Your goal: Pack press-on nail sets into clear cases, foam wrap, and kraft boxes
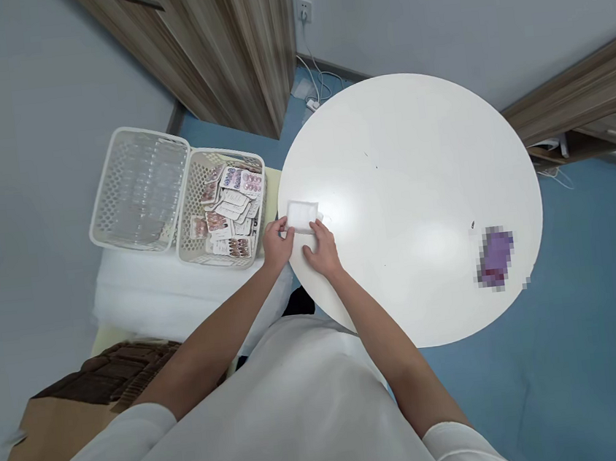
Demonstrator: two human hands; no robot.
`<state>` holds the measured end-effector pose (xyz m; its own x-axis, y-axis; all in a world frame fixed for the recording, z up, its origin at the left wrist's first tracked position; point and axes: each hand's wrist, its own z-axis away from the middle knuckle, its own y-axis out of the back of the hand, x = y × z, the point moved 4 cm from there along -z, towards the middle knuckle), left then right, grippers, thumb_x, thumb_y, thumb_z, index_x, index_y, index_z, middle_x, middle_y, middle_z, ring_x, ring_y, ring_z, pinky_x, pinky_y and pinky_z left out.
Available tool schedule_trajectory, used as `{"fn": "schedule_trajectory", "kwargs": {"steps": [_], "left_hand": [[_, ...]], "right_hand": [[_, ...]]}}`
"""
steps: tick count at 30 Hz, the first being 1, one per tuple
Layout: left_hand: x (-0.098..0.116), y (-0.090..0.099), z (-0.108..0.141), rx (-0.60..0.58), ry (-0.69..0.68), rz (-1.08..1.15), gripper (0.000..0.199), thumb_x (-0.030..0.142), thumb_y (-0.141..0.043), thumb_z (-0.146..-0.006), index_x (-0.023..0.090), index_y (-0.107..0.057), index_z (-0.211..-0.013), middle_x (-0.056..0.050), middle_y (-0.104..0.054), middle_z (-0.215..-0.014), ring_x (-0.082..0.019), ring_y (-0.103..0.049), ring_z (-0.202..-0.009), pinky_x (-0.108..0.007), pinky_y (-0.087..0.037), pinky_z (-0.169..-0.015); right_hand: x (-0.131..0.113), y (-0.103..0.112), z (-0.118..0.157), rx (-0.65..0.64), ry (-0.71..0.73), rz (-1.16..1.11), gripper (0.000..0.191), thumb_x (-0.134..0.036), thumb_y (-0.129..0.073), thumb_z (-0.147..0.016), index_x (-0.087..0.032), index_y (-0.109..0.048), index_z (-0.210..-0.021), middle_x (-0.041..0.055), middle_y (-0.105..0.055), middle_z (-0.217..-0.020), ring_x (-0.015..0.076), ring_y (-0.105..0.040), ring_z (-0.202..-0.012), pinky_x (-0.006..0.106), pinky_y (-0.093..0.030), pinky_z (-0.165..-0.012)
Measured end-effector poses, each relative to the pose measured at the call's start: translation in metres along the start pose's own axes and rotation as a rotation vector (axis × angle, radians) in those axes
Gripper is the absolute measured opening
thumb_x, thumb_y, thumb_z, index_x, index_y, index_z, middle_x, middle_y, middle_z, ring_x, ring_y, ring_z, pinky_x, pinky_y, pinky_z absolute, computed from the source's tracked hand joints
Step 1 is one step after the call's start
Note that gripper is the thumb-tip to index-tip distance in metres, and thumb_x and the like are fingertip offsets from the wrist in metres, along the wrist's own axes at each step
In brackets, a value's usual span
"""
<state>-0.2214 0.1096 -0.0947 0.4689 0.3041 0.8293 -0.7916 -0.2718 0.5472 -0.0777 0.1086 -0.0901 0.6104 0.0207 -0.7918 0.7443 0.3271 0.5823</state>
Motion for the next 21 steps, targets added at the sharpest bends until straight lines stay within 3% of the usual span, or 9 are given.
{"fn": "schedule_trajectory", "kwargs": {"steps": [5,11,17,21], "left_hand": [[-0.006,-0.003,0.004,0.018,0.112,0.173,0.045,0.024,-0.056,-0.074,0.015,-0.048,-0.117,-0.011,-0.054,-0.107,-0.017,-0.054,-0.089,-0.026,-0.047,-0.063],[-0.011,-0.003,0.028,0.101,0.179,0.324,0.057,0.022,-0.058,-0.073,0.019,-0.038,-0.126,-0.012,-0.047,-0.122,-0.018,-0.050,-0.103,-0.027,-0.047,-0.075],[-0.010,0.000,0.085,0.078,0.210,0.357,0.059,0.027,-0.058,-0.073,0.021,-0.037,-0.128,-0.012,-0.041,-0.129,-0.019,-0.050,-0.106,-0.029,-0.047,-0.080],[-0.010,0.001,0.132,-0.031,0.248,0.375,0.062,0.026,-0.055,-0.075,0.018,-0.031,-0.131,-0.012,-0.052,-0.116,-0.013,-0.059,-0.084,-0.030,-0.048,-0.077]], "right_hand": [[0.003,0.002,0.004,0.019,0.005,0.001,0.064,-0.032,-0.055,-0.071,-0.023,-0.030,-0.130,0.0093,-0.018,-0.142,0.0261,-0.020,-0.130,0.046,-0.035,-0.096],[0.012,0.011,0.031,-0.002,0.016,-0.048,0.071,-0.034,-0.054,-0.073,-0.021,-0.019,-0.133,0.0134,-0.017,-0.141,0.0239,-0.038,-0.116,0.041,-0.042,-0.088],[0.013,0.024,0.080,-0.126,0.108,-0.006,0.060,-0.026,-0.050,-0.076,-0.022,-0.028,-0.131,0.0120,-0.038,-0.129,0.0205,-0.050,-0.099,0.039,-0.045,-0.084],[0.016,0.028,0.112,-0.278,0.111,0.052,0.044,-0.024,-0.043,-0.080,-0.022,-0.039,-0.124,0.0080,-0.054,-0.113,0.0155,-0.056,-0.082,0.034,-0.047,-0.075]]}}
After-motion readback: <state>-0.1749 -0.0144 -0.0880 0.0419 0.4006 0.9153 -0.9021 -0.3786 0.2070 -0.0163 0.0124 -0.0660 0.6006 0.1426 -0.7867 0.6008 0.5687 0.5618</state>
